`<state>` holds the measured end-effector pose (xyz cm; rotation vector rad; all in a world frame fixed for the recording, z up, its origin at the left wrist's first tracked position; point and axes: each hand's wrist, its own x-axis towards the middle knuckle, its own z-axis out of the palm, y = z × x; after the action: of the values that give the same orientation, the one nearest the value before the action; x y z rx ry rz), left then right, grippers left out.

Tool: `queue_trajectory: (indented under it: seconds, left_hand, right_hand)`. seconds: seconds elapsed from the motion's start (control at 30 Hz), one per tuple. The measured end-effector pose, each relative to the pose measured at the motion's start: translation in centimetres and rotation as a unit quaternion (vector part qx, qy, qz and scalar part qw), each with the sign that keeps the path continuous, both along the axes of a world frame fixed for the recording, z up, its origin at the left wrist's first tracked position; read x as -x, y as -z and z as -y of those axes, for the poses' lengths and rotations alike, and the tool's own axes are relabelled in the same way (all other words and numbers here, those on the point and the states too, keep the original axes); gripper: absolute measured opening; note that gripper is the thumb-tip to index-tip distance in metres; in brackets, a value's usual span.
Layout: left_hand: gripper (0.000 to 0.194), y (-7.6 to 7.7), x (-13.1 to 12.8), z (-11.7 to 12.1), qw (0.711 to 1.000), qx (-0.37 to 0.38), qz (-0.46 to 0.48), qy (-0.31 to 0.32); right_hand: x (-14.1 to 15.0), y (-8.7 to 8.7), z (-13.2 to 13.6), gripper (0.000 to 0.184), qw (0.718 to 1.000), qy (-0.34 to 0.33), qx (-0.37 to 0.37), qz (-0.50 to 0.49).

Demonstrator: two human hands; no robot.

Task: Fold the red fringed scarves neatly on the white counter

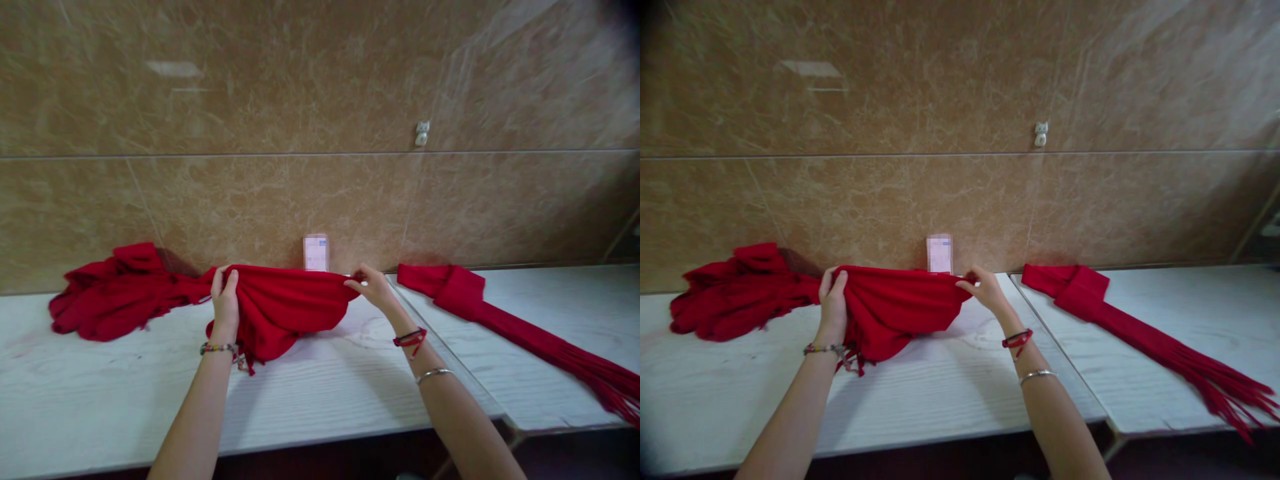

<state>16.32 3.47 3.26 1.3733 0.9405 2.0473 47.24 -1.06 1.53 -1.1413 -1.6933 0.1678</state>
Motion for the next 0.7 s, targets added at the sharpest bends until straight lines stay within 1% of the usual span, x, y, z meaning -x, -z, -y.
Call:
queue_trajectory:
  seconds: [0.03,0.07,0.1,0.17,0.2,0.27,0.3,0.33,0.37,0.43,0.5,0.53,0.57,0.6,0.63,0.67,0.7]
  left_hand:
    - [0.024,-0.1,0.4,-0.2,1.000,0.000,-0.003,-0.022]
    - [0.023,-0.1,0.8,-0.4,0.999,0.003,-0.004,-0.040]
    - [0.023,-0.2,1.2,-0.6,0.998,0.008,-0.003,-0.056]
    - [0.022,-0.2,1.9,-1.0,0.996,0.027,0.002,-0.083]
    - [0.020,-0.1,2.2,-1.2,0.995,0.040,0.004,-0.095]
    - [0.018,0.1,2.7,-1.6,0.992,0.062,0.003,-0.113]
    - [0.017,0.2,2.9,-1.8,0.990,0.070,0.001,-0.119]
    - [0.016,0.3,3.0,-2.0,0.989,0.076,0.000,-0.124]
    - [0.016,0.5,3.2,-2.2,0.988,0.080,-0.001,-0.128]
    - [0.014,0.7,3.3,-2.4,0.987,0.088,0.000,-0.138]
    - [0.013,0.9,3.3,-2.5,0.985,0.087,-0.005,-0.148]
    - [0.013,0.9,3.2,-2.5,0.985,0.081,-0.013,-0.150]
    - [0.013,0.8,3.2,-2.5,0.986,0.072,-0.021,-0.151]
    - [0.013,0.8,3.2,-2.5,0.986,0.062,-0.031,-0.153]
    - [0.014,0.7,3.3,-2.5,0.985,0.054,-0.035,-0.158]
    - [0.013,0.6,3.6,-2.6,0.983,0.051,-0.034,-0.171]
    - [0.013,0.6,4.0,-2.7,0.980,0.054,-0.028,-0.190]
  right_hand:
    - [-0.5,-0.5,0.2,0.023,0.999,0.007,-0.017,-0.033]
    - [-0.9,-0.8,0.4,0.028,0.999,0.001,-0.014,-0.050]
    - [-1.2,-1.0,0.7,0.034,0.998,-0.017,0.008,-0.054]
    - [-1.5,-0.9,0.9,0.039,0.992,-0.075,0.095,-0.020]
    - [-1.6,-0.6,0.9,0.037,0.983,-0.107,0.146,0.013]
    - [-1.7,0.1,0.8,0.026,0.957,-0.155,0.228,0.090]
    - [-1.8,0.5,0.6,0.019,0.946,-0.165,0.249,0.125]
    - [-1.9,0.7,0.5,0.014,0.940,-0.165,0.256,0.151]
    - [-2.1,0.7,0.4,0.013,0.943,-0.152,0.247,0.165]
    - [-2.7,0.3,0.3,0.018,0.967,-0.093,0.189,0.143]
    - [-3.5,-0.5,0.5,0.023,0.995,0.001,0.084,0.056]
    - [-3.9,-1.0,0.7,0.025,0.998,0.055,0.022,-0.002]
    - [-4.3,-1.4,0.9,0.027,0.992,0.106,-0.038,-0.060]
    - [-4.7,-1.7,1.1,0.028,0.980,0.146,-0.087,-0.107]
    - [-5.0,-1.8,1.3,0.029,0.969,0.168,-0.118,-0.136]
    - [-5.4,-1.8,1.5,0.029,0.967,0.170,-0.123,-0.144]
    - [-5.6,-1.7,1.6,0.029,0.974,0.154,-0.101,-0.133]
